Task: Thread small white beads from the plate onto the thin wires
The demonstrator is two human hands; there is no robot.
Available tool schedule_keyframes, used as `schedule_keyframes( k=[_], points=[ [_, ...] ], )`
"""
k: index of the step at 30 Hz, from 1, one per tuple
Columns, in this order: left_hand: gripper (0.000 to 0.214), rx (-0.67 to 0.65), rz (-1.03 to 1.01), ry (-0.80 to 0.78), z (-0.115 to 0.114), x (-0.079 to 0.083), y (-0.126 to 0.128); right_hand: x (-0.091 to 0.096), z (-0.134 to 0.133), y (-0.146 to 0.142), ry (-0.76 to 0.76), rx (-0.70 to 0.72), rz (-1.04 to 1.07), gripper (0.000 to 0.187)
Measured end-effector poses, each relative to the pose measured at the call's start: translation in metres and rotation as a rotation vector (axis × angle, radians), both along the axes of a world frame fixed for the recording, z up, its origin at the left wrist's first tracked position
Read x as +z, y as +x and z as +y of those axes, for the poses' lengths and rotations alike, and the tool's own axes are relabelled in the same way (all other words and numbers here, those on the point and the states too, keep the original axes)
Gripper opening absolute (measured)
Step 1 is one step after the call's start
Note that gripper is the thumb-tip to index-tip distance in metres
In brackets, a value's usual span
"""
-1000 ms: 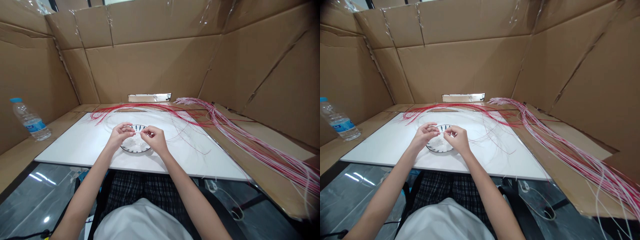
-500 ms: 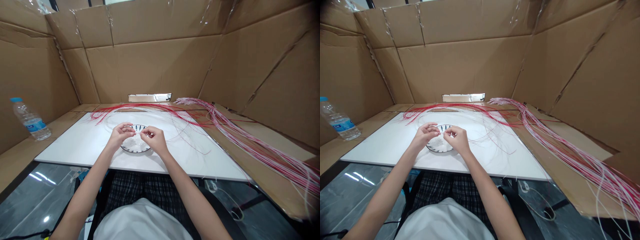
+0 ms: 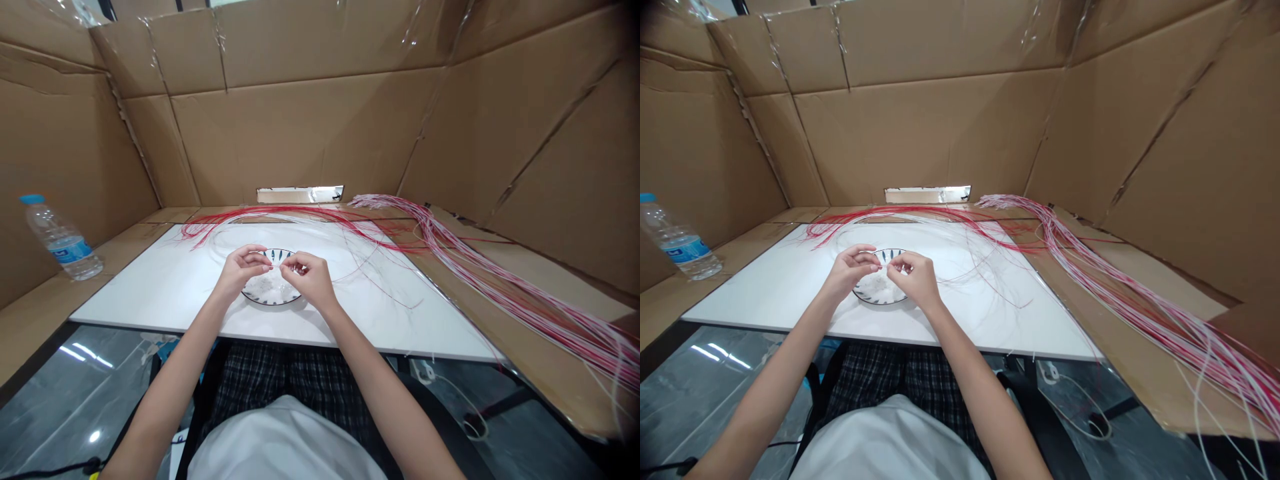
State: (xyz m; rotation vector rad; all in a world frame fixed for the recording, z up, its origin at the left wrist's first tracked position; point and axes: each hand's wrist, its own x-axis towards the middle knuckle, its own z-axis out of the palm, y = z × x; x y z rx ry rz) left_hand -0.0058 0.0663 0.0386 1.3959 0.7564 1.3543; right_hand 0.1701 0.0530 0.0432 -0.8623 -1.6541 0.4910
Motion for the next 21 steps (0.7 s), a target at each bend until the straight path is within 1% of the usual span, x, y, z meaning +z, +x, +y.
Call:
schedule_keyframes(
  k=[6, 14, 21],
  points=[
    [0.039, 0.007, -0.005, -0.004, -0.0012, 0.0013, 0.0011, -0.0009, 0.0005, 0.0, 0.005, -0.002, -0.01, 0.011],
    [0.043, 0.014, 0.005, 0.037, 0.0011, -0.0013, 0.0005, -0.0005, 0.0004, -0.0006, 0.012, 0.012, -0.004, 0.01],
    [0.042, -0.004, -0.003, 0.051, 0.0009, -0.0011, 0.0004, -0.0002, -0.0001, -0.0002, 0.002, 0.011, -0.02, 0.01]
  ],
)
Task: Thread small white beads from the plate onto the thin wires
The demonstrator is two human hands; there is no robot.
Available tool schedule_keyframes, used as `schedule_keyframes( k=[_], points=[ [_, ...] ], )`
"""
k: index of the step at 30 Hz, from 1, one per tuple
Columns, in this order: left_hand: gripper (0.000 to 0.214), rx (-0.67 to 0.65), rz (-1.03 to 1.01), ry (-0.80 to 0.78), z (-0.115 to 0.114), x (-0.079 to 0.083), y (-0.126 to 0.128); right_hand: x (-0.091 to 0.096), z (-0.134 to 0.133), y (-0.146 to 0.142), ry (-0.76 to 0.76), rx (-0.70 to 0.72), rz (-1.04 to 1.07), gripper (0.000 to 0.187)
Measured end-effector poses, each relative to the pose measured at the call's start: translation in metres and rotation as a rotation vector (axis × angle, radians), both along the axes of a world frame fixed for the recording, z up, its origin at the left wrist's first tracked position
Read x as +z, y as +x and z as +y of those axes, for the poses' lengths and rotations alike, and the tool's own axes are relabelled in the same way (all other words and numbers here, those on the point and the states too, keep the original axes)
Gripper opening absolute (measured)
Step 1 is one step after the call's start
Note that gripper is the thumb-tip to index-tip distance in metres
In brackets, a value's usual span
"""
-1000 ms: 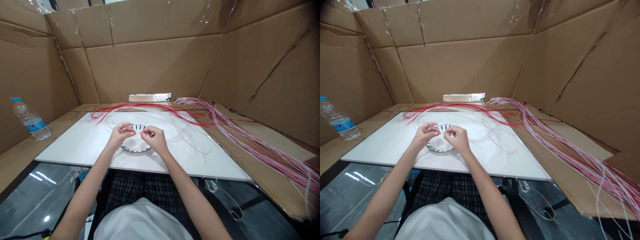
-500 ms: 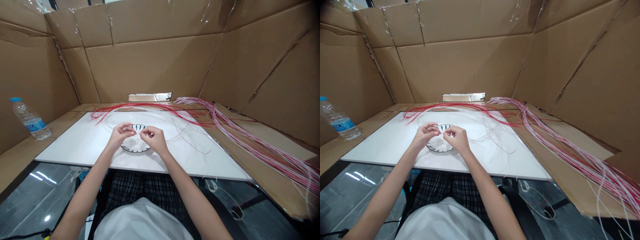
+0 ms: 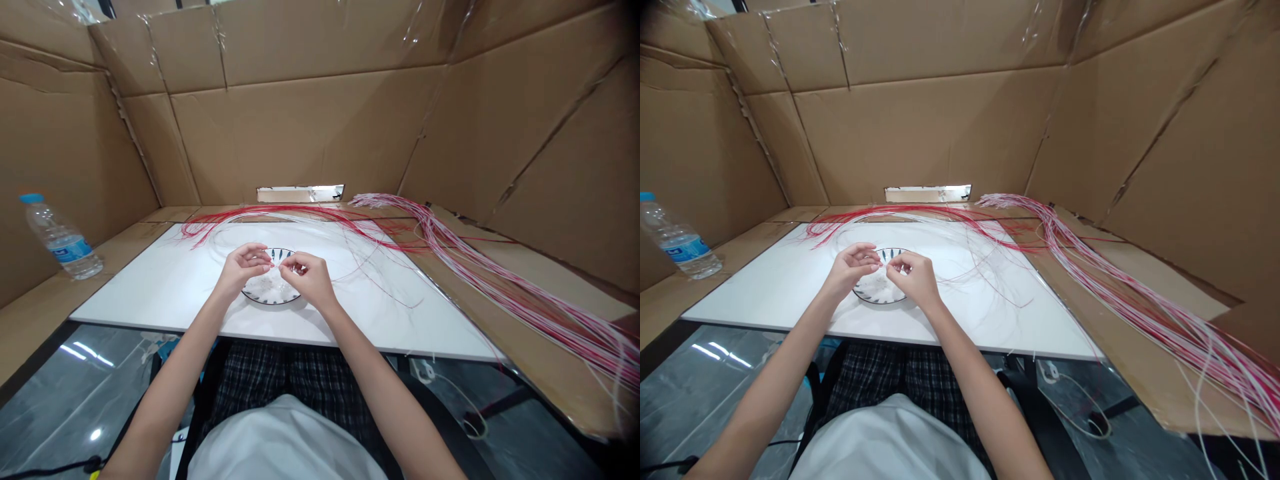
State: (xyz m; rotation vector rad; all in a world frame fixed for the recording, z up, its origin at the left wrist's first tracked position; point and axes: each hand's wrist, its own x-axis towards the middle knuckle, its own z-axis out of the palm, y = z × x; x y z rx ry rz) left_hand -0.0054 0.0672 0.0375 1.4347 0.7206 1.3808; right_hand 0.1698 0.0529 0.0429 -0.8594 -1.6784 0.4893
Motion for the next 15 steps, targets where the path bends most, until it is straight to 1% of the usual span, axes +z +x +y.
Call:
schedule_keyframes(
  k=[8, 11, 13, 15],
  points=[
    [0.042, 0.006, 0.026, 0.016, -0.0028, 0.0017, 0.0021, -0.0008, 0.0005, -0.0003, 0.009, 0.008, -0.031, 0.011],
    [0.041, 0.016, 0.047, 0.045, -0.0037, 0.003, 0.0027, -0.0006, 0.0002, -0.0006, -0.001, 0.014, -0.025, 0.011],
    [0.038, 0.037, 0.085, 0.078, -0.0032, 0.0023, 0.0029, -0.0001, 0.0, -0.0005, -0.008, 0.012, -0.009, 0.011],
    [0.035, 0.102, 0.192, 0.126, -0.0019, -0.0004, 0.003, 0.0006, -0.0004, -0.0003, -0.012, 0.005, 0.007, 0.011]
  ],
)
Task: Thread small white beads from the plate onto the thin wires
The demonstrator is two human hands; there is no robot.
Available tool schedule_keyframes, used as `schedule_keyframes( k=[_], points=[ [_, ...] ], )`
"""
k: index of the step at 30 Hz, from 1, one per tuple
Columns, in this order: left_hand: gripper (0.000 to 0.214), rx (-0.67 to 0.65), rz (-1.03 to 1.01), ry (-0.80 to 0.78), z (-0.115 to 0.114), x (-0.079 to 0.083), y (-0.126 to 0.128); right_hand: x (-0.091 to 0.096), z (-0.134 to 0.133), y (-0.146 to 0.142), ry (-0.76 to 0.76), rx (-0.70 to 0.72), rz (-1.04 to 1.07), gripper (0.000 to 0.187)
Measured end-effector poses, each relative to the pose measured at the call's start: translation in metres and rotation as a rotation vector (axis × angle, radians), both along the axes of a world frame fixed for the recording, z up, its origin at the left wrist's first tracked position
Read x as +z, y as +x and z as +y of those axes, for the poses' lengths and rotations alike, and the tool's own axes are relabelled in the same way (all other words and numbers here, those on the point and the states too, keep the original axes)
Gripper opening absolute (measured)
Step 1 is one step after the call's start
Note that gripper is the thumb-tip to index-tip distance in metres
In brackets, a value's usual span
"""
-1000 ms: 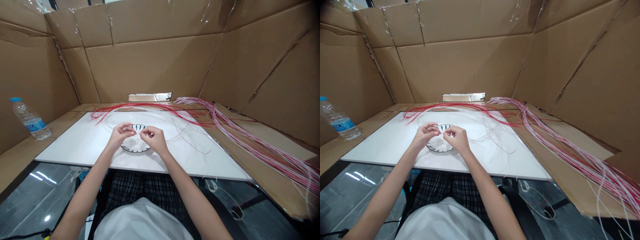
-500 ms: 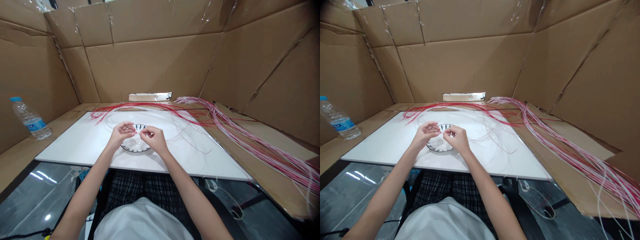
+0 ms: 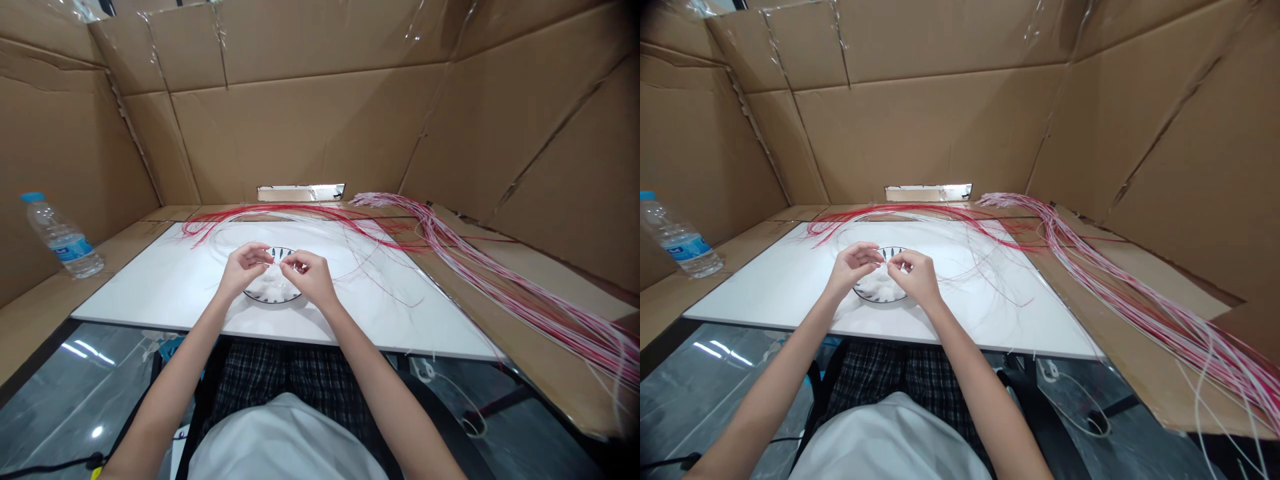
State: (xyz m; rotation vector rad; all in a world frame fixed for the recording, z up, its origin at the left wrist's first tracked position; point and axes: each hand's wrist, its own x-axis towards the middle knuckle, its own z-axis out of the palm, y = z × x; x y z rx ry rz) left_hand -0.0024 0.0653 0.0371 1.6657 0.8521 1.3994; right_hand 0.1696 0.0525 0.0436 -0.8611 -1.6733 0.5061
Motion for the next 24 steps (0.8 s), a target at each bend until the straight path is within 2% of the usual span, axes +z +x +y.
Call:
schedule_keyframes(
  k=[4, 7, 15, 24],
  points=[
    [0.038, 0.148, 0.446, 0.121, 0.004, -0.009, -0.001, 0.001, -0.001, 0.001, -0.026, -0.003, 0.037, 0.01],
    [0.036, 0.147, 0.639, 0.115, 0.007, -0.015, -0.002, 0.001, -0.001, 0.001, -0.05, 0.008, 0.069, 0.011],
    [0.034, 0.11, 0.6, 0.092, 0.009, -0.014, -0.001, -0.001, 0.003, 0.0, -0.083, 0.051, 0.114, 0.014],
    [0.024, 0.105, 0.614, 0.094, 0.005, -0.011, 0.0, -0.002, 0.001, 0.0, -0.024, 0.078, 0.065, 0.01]
  ],
)
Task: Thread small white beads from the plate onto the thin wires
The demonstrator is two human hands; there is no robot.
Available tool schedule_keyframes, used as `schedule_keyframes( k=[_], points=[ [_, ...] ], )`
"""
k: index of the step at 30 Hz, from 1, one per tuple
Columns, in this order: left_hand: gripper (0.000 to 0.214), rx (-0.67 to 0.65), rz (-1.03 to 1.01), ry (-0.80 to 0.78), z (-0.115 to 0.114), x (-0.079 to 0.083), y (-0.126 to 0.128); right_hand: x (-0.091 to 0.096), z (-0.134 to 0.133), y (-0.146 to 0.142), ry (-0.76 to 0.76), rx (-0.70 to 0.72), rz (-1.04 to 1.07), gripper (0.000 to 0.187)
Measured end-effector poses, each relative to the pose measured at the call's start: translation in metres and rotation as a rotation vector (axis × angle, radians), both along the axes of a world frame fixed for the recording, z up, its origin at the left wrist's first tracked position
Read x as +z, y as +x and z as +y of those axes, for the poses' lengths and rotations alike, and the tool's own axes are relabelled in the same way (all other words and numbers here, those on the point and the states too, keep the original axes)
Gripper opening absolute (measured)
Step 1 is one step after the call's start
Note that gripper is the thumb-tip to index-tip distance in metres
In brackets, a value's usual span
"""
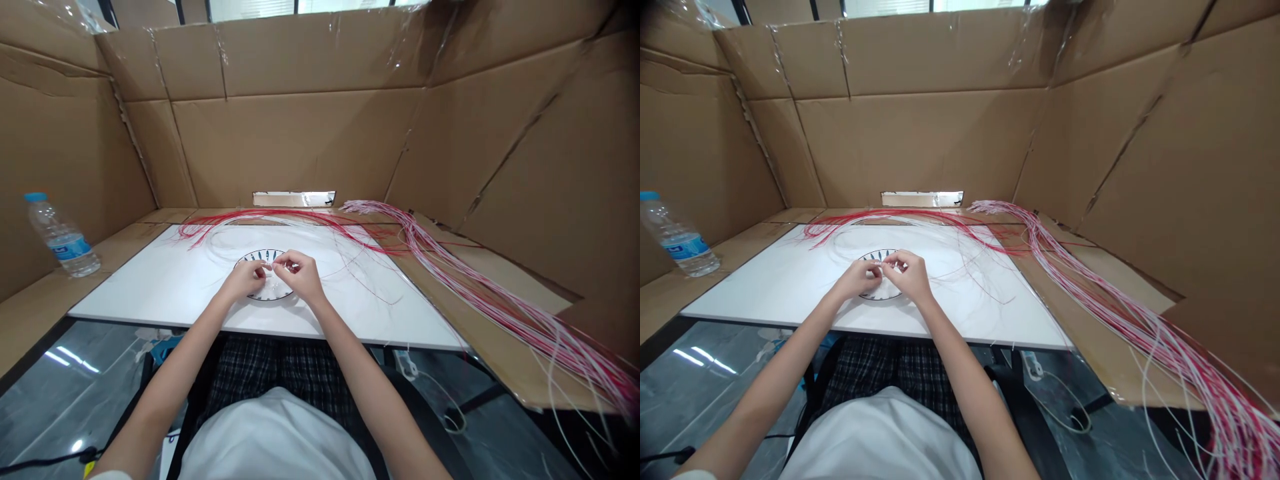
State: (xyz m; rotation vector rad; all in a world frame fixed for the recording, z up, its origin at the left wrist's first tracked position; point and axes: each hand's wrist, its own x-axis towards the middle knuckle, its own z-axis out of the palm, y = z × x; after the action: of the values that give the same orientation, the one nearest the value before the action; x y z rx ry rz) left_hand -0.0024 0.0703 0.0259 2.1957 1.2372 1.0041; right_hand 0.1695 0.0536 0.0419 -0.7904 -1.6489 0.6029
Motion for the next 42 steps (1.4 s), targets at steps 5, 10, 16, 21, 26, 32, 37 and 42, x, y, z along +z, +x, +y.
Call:
schedule_keyframes(
  k=[5, 10, 16, 21, 26, 32, 37, 42],
  points=[
    [0.034, -0.006, -0.247, -0.026, -0.001, 0.004, 0.001, 0.0, 0.0, 0.0, 0.061, 0.017, -0.027, 0.008],
    [0.044, -0.029, -0.726, -0.185, -0.003, 0.012, -0.002, -0.001, 0.001, 0.001, 0.074, -0.01, 0.003, 0.006],
    [0.05, -0.111, -0.929, -0.325, -0.005, 0.017, -0.004, -0.002, 0.002, 0.0, 0.081, -0.04, 0.018, 0.006],
    [0.05, -0.135, -0.938, -0.324, -0.006, 0.016, -0.005, -0.002, 0.001, 0.0, 0.076, -0.049, 0.02, 0.006],
    [0.05, -0.136, -0.923, -0.329, -0.006, 0.015, -0.005, -0.001, 0.001, 0.0, 0.086, -0.047, 0.024, 0.007],
    [0.049, -0.133, -0.924, -0.325, -0.006, 0.017, -0.004, -0.001, 0.003, 0.0, 0.087, -0.058, 0.005, 0.008],
    [0.048, -0.133, -0.925, -0.32, -0.007, 0.018, -0.003, -0.002, 0.003, 0.0, 0.084, -0.064, 0.007, 0.008],
    [0.046, -0.141, -0.915, -0.312, -0.007, 0.017, -0.004, -0.001, 0.002, 0.0, 0.091, -0.063, 0.012, 0.008]
  ],
)
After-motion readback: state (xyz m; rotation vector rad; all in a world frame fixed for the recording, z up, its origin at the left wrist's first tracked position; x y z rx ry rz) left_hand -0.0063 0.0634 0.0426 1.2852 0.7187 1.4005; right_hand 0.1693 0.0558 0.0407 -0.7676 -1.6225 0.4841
